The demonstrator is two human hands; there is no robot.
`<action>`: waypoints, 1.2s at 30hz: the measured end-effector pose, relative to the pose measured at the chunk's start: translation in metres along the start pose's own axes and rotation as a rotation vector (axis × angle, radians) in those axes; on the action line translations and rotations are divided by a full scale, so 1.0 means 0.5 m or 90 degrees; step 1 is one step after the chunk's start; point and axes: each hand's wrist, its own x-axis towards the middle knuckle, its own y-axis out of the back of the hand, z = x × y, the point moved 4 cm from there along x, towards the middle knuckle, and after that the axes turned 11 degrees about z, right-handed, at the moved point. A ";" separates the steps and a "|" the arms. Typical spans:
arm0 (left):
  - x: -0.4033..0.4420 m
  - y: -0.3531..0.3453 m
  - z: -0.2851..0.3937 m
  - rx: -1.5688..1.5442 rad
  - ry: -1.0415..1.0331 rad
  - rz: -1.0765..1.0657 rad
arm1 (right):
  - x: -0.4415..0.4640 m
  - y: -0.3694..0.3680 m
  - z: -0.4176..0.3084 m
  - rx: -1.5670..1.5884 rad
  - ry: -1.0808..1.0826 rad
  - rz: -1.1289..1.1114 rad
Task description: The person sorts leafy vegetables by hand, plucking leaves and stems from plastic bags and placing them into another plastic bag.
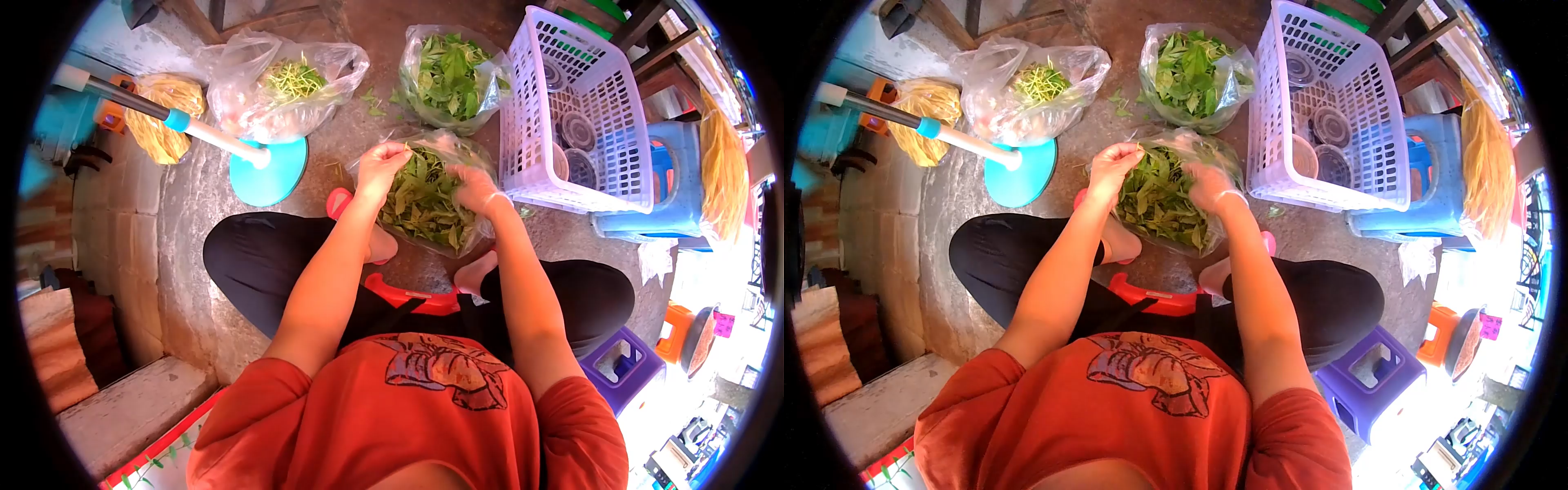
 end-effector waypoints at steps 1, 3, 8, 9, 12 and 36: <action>-0.002 -0.003 0.004 0.008 -0.009 -0.010 | 0.013 0.018 -0.030 0.013 0.040 0.062; -0.012 -0.015 0.014 0.039 -0.010 -0.036 | 0.014 0.054 -0.090 0.057 0.111 0.139; -0.034 -0.047 0.044 0.028 0.016 -0.101 | 0.002 0.061 -0.149 0.085 0.099 0.124; -0.037 -0.048 0.048 0.034 0.016 -0.107 | 0.004 0.048 -0.140 0.063 0.063 0.105; -0.043 -0.052 0.057 0.043 0.004 -0.115 | 0.015 0.032 -0.114 0.000 0.124 0.294; -0.020 -0.052 -0.023 -0.273 0.100 0.127 | 0.034 -0.011 -0.040 0.531 -0.190 0.113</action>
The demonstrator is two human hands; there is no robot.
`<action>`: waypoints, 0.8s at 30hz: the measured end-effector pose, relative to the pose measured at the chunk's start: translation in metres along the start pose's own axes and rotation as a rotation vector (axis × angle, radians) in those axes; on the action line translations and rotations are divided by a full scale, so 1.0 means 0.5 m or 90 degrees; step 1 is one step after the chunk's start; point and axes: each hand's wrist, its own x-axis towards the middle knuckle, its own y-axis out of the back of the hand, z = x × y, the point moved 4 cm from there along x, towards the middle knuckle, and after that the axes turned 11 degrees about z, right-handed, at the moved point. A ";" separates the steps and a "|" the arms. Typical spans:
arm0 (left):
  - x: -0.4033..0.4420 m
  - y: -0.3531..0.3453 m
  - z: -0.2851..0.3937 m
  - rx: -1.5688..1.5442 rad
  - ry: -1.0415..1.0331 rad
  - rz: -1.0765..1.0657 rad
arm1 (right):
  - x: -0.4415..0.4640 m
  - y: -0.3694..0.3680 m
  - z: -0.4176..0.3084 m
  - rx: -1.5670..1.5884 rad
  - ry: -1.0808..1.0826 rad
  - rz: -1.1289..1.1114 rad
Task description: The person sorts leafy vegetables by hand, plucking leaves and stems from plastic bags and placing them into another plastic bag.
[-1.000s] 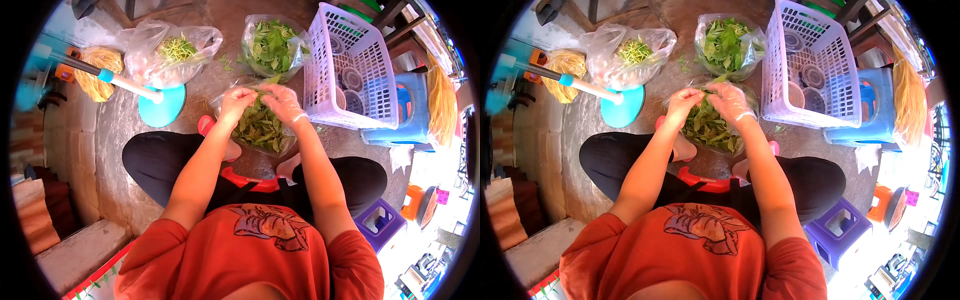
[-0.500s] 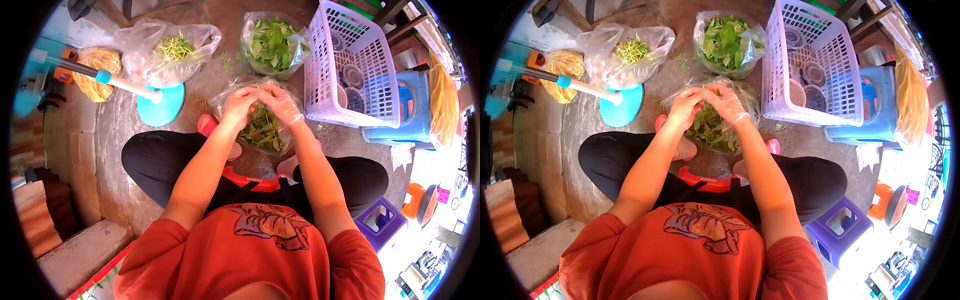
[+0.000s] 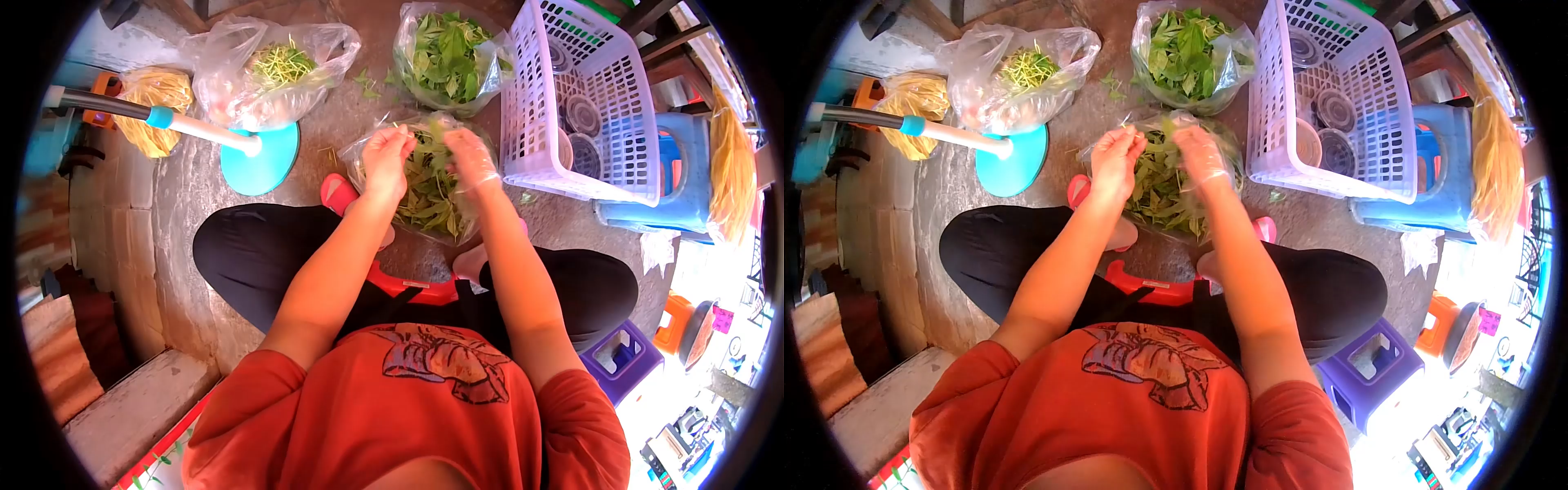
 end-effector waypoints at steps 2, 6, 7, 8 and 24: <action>0.019 0.005 0.009 0.021 0.007 -0.007 | 0.016 0.034 0.022 0.057 -0.124 0.030; 0.004 -0.005 0.001 0.104 0.122 -0.026 | 0.057 0.051 0.086 -0.507 -0.013 -0.171; 0.009 0.005 -0.027 0.113 0.145 -0.030 | 0.038 0.038 0.100 -0.596 -0.023 -0.161; 0.013 0.017 -0.053 0.123 0.168 -0.033 | 0.019 0.030 0.122 -0.685 -0.033 -0.152; -0.003 0.050 -0.134 0.351 0.215 -0.126 | 0.019 0.056 0.060 -0.126 -0.169 -0.071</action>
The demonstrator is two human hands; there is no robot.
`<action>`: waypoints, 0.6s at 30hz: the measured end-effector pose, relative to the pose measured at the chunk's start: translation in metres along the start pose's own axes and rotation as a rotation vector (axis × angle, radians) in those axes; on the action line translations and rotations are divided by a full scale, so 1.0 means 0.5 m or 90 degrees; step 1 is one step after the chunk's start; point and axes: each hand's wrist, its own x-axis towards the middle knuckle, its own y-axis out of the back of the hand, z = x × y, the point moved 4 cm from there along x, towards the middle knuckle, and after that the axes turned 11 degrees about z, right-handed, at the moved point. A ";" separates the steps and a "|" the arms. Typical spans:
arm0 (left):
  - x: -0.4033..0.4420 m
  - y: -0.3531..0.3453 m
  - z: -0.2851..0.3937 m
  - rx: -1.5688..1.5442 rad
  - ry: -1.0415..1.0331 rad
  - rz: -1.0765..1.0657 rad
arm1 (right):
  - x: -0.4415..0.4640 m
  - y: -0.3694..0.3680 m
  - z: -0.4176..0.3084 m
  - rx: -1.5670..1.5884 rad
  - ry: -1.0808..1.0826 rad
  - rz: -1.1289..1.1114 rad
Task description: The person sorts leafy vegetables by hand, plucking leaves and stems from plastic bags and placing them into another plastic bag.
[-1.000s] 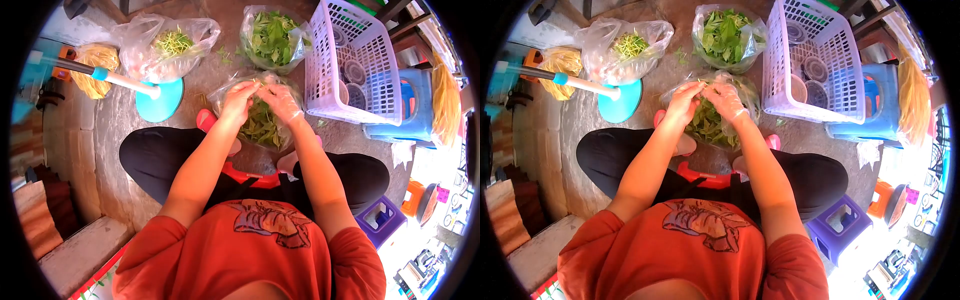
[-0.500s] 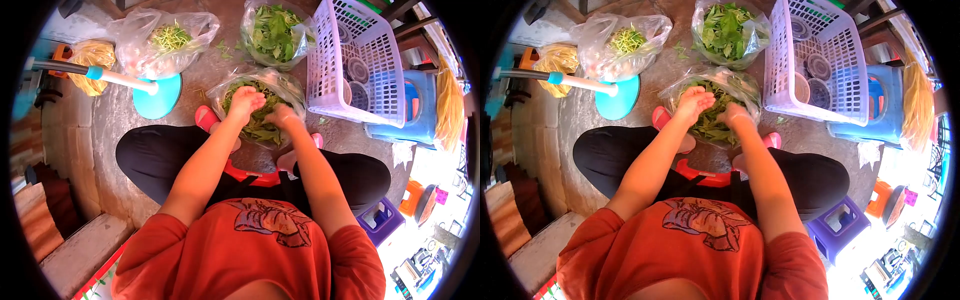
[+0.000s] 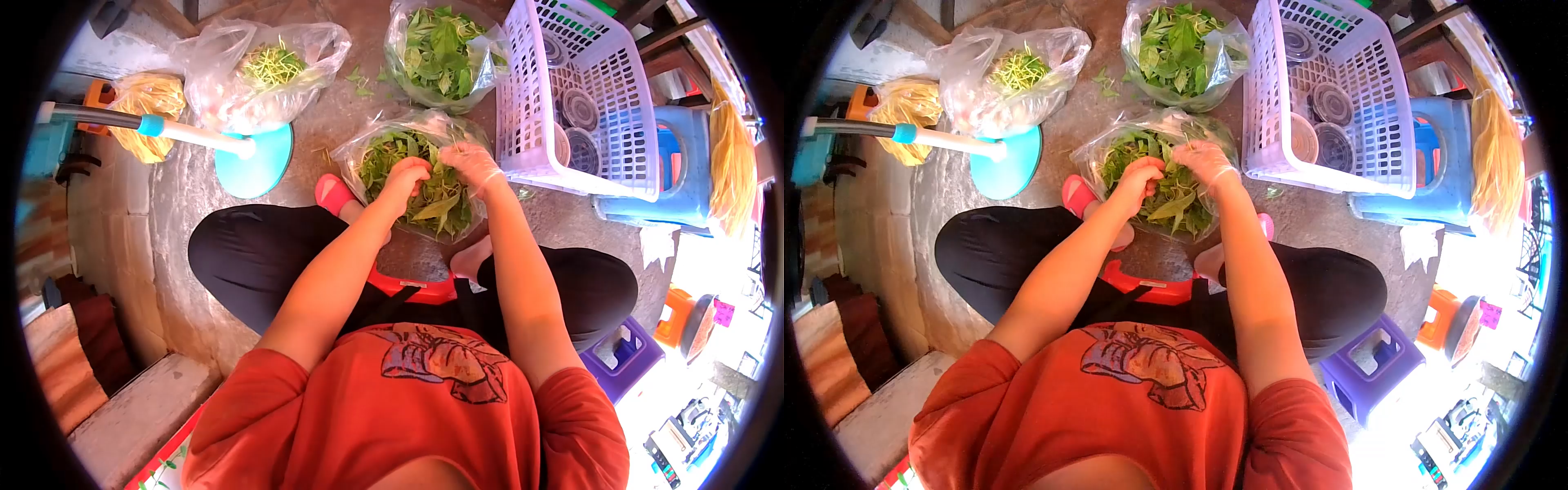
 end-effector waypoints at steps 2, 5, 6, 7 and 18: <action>-0.013 -0.010 0.013 -0.027 0.006 -0.046 | -0.012 -0.006 -0.015 0.058 -0.003 -0.001; -0.023 -0.017 0.020 0.022 -0.006 -0.063 | -0.021 -0.015 -0.024 0.074 0.061 -0.019; -0.023 -0.015 0.019 0.035 -0.005 -0.050 | -0.017 -0.016 -0.024 0.046 0.133 -0.018; -0.023 -0.012 0.019 0.047 -0.004 -0.038 | -0.010 -0.010 -0.021 0.067 0.147 0.017; -0.007 0.019 0.049 -0.210 0.056 0.052 | -0.086 -0.040 -0.090 -0.419 0.355 0.084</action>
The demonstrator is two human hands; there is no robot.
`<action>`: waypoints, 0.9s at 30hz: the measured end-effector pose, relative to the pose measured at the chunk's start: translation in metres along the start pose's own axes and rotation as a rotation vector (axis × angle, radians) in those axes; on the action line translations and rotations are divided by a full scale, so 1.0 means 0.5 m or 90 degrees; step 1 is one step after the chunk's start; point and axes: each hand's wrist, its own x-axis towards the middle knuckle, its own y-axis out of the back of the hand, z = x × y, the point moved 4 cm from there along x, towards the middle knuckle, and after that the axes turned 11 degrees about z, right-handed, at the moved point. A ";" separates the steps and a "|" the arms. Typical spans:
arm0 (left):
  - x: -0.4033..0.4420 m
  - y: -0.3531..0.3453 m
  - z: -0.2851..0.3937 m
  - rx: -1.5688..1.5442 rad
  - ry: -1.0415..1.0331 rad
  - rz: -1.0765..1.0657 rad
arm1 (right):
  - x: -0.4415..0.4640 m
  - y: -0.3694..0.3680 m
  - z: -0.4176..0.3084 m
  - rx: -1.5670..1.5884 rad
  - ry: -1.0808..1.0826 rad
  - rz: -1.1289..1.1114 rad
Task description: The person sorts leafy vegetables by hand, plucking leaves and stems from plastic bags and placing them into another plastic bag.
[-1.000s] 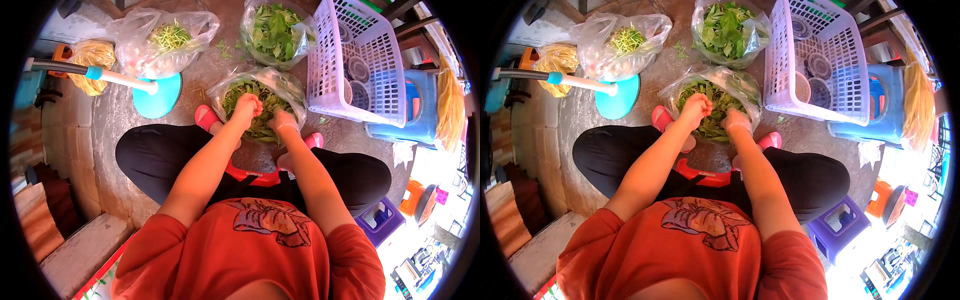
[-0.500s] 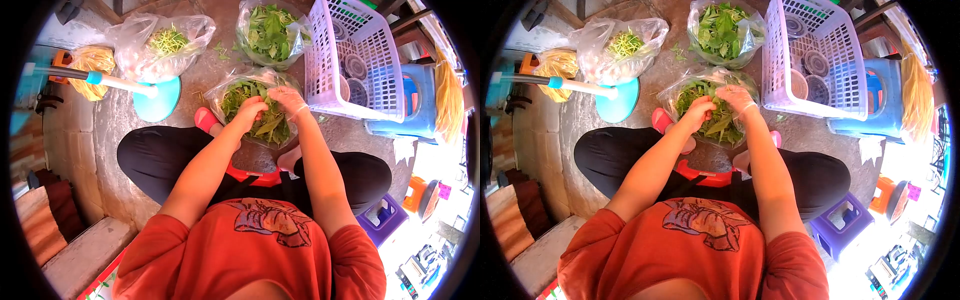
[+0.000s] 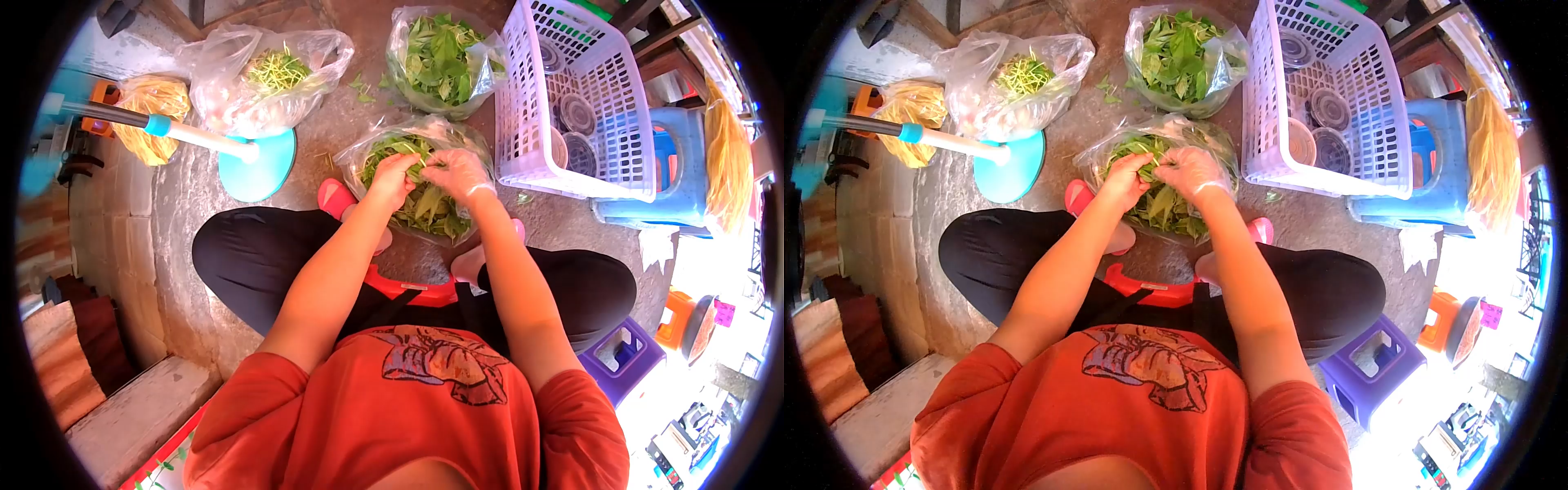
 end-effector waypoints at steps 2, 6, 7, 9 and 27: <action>0.000 0.000 -0.003 -0.020 0.026 -0.005 | -0.007 -0.008 -0.011 -0.064 -0.037 0.013; -0.003 0.011 0.023 0.119 -0.257 0.104 | 0.005 -0.018 0.018 -0.092 0.016 0.031; -0.010 0.007 0.037 0.199 -0.417 0.167 | 0.005 -0.007 0.016 -0.134 0.041 0.017; -0.051 -0.013 0.086 0.459 -0.696 0.213 | 0.007 0.010 0.003 -0.200 0.057 -0.027; -0.045 -0.042 0.071 0.402 -0.167 -0.226 | 0.044 -0.004 0.058 -0.227 0.040 0.201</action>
